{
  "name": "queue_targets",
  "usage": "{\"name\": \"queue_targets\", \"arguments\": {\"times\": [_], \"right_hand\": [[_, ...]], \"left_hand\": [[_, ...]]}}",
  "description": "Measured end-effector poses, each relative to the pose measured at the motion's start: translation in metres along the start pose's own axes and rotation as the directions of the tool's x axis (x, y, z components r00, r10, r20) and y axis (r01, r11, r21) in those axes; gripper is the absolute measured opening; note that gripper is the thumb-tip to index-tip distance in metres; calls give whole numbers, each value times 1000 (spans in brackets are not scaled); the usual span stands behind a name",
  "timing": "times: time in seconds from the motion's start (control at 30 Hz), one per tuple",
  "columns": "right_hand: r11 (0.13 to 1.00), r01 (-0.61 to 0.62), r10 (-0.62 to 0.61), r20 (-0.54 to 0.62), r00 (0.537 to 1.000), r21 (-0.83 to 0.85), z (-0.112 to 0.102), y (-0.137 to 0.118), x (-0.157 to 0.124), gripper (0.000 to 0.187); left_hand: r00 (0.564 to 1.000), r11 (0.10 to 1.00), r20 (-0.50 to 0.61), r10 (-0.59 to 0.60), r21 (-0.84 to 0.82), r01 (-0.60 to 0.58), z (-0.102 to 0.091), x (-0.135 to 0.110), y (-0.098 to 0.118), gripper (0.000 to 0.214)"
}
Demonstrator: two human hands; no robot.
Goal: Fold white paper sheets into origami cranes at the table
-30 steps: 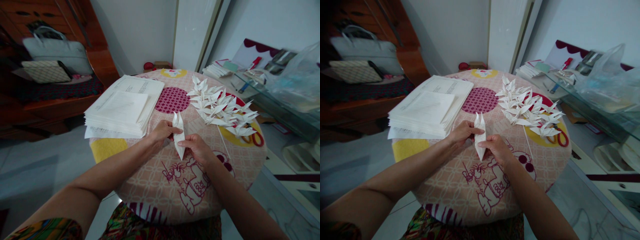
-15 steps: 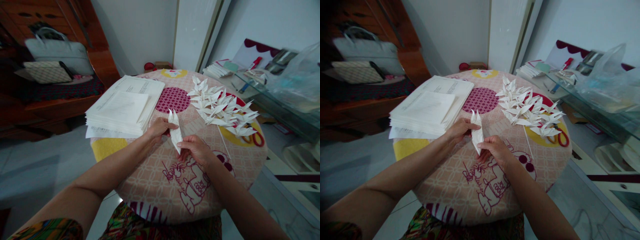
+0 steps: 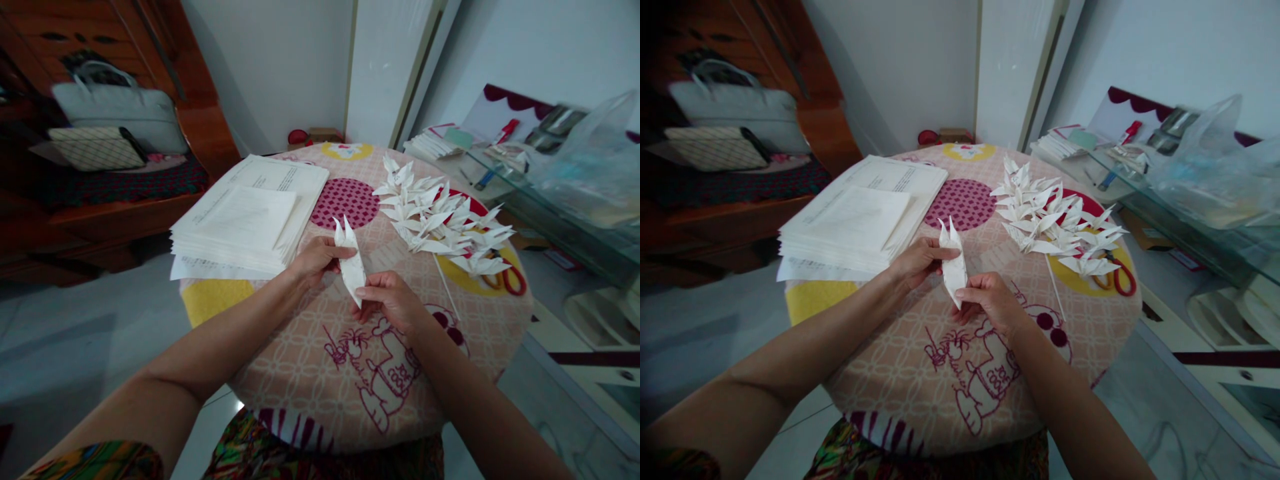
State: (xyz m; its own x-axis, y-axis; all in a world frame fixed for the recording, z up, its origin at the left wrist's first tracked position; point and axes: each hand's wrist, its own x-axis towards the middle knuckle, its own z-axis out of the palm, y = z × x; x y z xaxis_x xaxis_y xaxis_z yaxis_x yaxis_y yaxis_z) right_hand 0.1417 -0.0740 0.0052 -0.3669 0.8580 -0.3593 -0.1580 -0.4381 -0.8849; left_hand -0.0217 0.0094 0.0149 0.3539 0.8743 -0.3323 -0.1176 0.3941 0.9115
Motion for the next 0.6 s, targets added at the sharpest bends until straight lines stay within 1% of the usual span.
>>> {"name": "queue_targets", "arguments": {"times": [0.07,0.13,0.2,0.37,0.43,0.5,0.57,0.6], "right_hand": [[999,34,-33,-40,999,13,0,0,2,35],[997,69,-66,-106,992,24,-1,2,5,34],[995,100,-97,-147,984,10,-2,3,6,31],[985,170,-173,-175,969,-29,0,10,7,30],[985,163,-170,-173,970,-57,2,12,7,33],[986,128,-143,-135,980,-110,0,11,7,38],[982,120,-138,-119,983,-148,-3,8,7,40],[979,136,-158,-139,978,-154,-6,5,6,40]], "left_hand": [[1000,999,5,29,37,-29,1,-3,-1,14],[999,997,28,29,64,-31,2,-6,-2,14],[999,997,45,21,72,-24,3,-7,-4,17],[997,999,69,33,17,-35,5,-5,-11,26],[994,998,96,56,-14,-55,4,-4,-13,31],[984,996,155,86,11,-88,2,-3,-13,36],[960,984,260,101,115,-135,-5,-3,-9,39],[937,969,341,80,194,-154,-9,-3,-6,39]]}}
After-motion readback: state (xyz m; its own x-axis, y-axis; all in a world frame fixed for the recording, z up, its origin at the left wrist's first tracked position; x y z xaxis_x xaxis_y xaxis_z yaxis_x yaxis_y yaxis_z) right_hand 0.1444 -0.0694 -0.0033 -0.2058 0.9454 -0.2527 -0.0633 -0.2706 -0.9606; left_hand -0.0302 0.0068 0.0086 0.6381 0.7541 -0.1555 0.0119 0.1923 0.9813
